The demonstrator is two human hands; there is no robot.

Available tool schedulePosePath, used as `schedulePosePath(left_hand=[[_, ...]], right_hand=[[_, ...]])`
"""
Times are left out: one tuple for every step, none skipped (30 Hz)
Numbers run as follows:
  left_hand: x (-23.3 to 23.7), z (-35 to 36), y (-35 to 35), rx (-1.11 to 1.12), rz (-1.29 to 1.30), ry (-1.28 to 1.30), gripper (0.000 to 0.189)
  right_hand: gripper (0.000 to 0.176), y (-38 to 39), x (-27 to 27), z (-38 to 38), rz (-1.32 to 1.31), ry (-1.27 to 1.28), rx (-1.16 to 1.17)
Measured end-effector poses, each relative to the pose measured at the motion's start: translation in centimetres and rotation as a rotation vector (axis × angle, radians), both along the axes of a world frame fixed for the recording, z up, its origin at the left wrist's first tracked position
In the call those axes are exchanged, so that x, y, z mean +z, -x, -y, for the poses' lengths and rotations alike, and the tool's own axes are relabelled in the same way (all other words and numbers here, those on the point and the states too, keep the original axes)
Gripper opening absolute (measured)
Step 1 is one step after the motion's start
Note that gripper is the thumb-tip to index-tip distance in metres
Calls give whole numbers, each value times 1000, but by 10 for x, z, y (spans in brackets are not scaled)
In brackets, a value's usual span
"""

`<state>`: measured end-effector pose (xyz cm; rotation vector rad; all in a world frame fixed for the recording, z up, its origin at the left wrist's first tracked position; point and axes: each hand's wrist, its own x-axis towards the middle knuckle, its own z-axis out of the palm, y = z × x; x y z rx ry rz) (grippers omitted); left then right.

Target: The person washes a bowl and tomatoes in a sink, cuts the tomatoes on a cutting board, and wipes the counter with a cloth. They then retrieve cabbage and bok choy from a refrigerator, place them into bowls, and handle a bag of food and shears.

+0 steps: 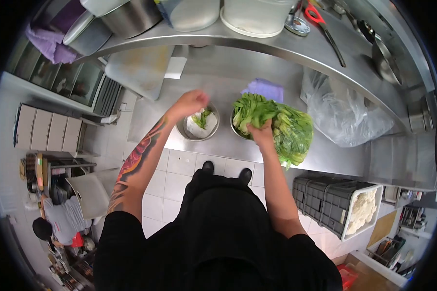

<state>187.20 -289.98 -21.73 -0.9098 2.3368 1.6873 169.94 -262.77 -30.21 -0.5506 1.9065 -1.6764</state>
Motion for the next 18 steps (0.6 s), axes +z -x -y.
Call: schedulePosePath(left_hand=[[-42,11,-14,-222,26,350,48],[-66,12,-25,-434,52,701,51],[-67,-3,-30,-436,50,699,51],[-65,-22,-33,-437,80,843,51],[-64,-32,-33,-435,109,987,51],[-70,-30,-31,-438,106,985,51],[-78,-29,-28,-404,133,1053,48],[-86,-28,-24,-368,160,1120,46],[-87,-26,-24,-371,154,1118,46],[-85,-23,-28,-331,127,1132,44],[-82,-20,-33,-291,104,1148,43],[-72,-19,-36,-297,104,1147,43],[-56,-20,-40,-252,104,991,42],[-38,-20,-41,-205,100,836,41],[-21,-20,-42,-190,23,729,31],[-11,-23,-38,-195,18,734,31],[-3,-28,-34,14,-216,399,25],[7,-35,-30,218,-433,49,19]], right_hand=[[95,0,-31,2,-77,-88,-55],[95,1,-29,1,-82,-89,-57],[102,-1,-27,-1,-131,-120,0],[110,-6,-16,-3,-179,-152,57],[105,-10,-4,-9,-280,-237,68],[105,-13,16,-14,-281,-240,65],[101,-14,33,-20,-274,-246,91],[98,-14,41,-26,-268,-253,116],[98,-13,35,-35,-270,-257,111],[93,-13,26,-44,-252,-228,55],[88,-12,17,-52,-233,-196,1],[88,-13,17,-59,-229,-198,-3],[86,-15,19,-66,-229,-224,-5],[83,-16,21,-73,-233,-250,-5],[83,-17,21,-79,-235,-250,-9],[80,-19,21,-82,-235,-232,-15],[76,-22,19,-84,-232,-214,-24],[76,-25,17,-86,-230,-213,-33]])
